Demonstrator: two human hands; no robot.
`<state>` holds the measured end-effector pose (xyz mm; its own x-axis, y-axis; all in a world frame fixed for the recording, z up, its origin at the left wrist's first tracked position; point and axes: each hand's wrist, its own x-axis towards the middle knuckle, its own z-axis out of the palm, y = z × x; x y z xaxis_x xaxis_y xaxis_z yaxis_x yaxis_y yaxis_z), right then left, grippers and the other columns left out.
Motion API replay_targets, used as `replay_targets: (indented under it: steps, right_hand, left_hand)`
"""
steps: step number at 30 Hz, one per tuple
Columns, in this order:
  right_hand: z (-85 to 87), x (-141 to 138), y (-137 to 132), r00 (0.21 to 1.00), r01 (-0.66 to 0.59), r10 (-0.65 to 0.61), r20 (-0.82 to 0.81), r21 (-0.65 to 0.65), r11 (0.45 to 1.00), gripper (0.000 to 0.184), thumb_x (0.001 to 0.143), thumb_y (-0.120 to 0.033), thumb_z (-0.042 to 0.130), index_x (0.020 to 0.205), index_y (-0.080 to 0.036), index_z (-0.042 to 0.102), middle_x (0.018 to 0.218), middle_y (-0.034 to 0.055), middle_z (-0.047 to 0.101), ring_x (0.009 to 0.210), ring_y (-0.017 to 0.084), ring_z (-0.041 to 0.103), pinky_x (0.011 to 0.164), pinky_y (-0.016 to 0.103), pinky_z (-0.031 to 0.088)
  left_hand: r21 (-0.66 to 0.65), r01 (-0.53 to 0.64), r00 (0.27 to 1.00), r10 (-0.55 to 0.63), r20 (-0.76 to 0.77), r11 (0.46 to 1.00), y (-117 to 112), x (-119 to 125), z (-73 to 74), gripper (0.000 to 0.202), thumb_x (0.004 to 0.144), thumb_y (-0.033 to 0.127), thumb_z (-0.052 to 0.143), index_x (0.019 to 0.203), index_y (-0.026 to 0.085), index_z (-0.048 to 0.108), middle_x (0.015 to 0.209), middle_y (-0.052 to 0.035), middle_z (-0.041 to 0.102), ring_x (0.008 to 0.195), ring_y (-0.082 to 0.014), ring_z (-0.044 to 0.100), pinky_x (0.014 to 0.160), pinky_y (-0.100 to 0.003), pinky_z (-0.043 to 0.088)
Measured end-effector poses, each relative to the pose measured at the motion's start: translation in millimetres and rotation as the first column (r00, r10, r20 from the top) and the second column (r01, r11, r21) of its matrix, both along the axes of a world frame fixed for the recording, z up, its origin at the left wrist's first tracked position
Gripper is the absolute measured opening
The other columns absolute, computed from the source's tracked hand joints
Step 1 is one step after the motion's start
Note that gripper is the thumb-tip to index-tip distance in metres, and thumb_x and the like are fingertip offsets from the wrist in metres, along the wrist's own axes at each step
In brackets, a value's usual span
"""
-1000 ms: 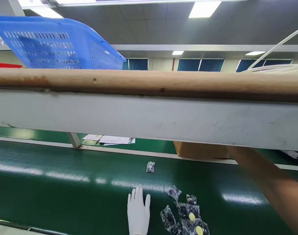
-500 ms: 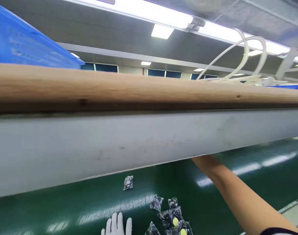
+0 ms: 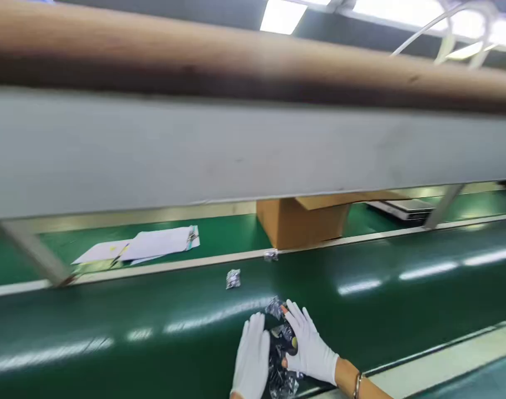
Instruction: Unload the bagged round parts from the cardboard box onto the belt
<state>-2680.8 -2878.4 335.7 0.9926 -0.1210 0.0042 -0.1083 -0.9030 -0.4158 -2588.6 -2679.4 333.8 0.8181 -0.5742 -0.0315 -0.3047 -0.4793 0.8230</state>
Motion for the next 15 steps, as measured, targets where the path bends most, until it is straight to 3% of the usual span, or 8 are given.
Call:
replay_targets:
  steps: [3,6,8,11,15]
  right_hand:
    - [-5.2,14,28,0.987,-0.13,0.135,0.088,-0.067,0.989,0.113,0.073,-0.061,0.071,0.165,-0.013,0.026,0.171,0.0225,0.013,0.157,0.047,0.008,0.125,0.07,0.006]
    - [-6.3,20,51,0.97,-0.157,0.177,0.167,-0.13,0.979,0.099,0.076,-0.051,0.066,0.161,-0.012,0.035,0.168,0.0223,0.025,0.154,0.045,0.022,0.125,0.065,0.018]
    - [-8.7,22,63,0.971,-0.105,0.134,0.197,-0.152,0.983,0.089,0.076,-0.045,0.065,0.156,-0.013,0.043,0.16,0.0215,0.041,0.146,0.043,0.038,0.12,0.06,0.031]
    - [-11.5,28,75,0.979,0.013,0.023,0.201,-0.174,0.985,0.071,0.079,-0.038,0.061,0.146,-0.02,0.051,0.134,0.0156,0.062,0.117,0.036,0.057,0.103,0.055,0.046]
    - [-2.2,32,89,0.995,0.076,-0.061,0.075,-0.207,0.976,0.06,0.085,-0.032,0.055,0.143,-0.022,0.051,0.121,0.0137,0.065,0.103,0.034,0.062,0.085,0.048,0.053]
  left_hand:
    - [-0.017,0.073,0.985,-0.075,-0.155,0.997,1,-9,14.6,0.075,0.099,0.059,0.025,0.162,0.021,0.029,0.173,0.003,0.015,0.162,-0.0228,0.008,0.135,-0.044,0.006]
    - [-0.043,0.07,0.97,-0.078,-0.23,0.997,3,-12,12.3,0.079,0.098,0.061,0.027,0.164,0.018,0.022,0.174,0.0005,0.01,0.162,-0.0225,0.004,0.134,-0.043,0.002]
    - [-0.088,0.025,0.974,-0.044,-0.223,0.996,0,-12,2.7,0.079,0.098,0.059,0.03,0.164,0.016,0.024,0.174,-0.0025,0.012,0.162,-0.0233,0.005,0.134,-0.043,0.002]
    - [-0.216,-0.101,0.971,0.049,-0.233,0.971,-11,-9,-13.4,0.077,0.098,0.06,0.031,0.163,0.019,0.025,0.174,-0.0048,0.021,0.162,-0.0239,0.012,0.133,-0.045,0.007]
    - [-0.317,-0.187,0.94,0.076,-0.332,0.93,-18,-3,-22.2,0.078,0.097,0.066,0.029,0.162,0.023,0.023,0.173,-0.0079,0.026,0.16,-0.0244,0.023,0.131,-0.045,0.019]
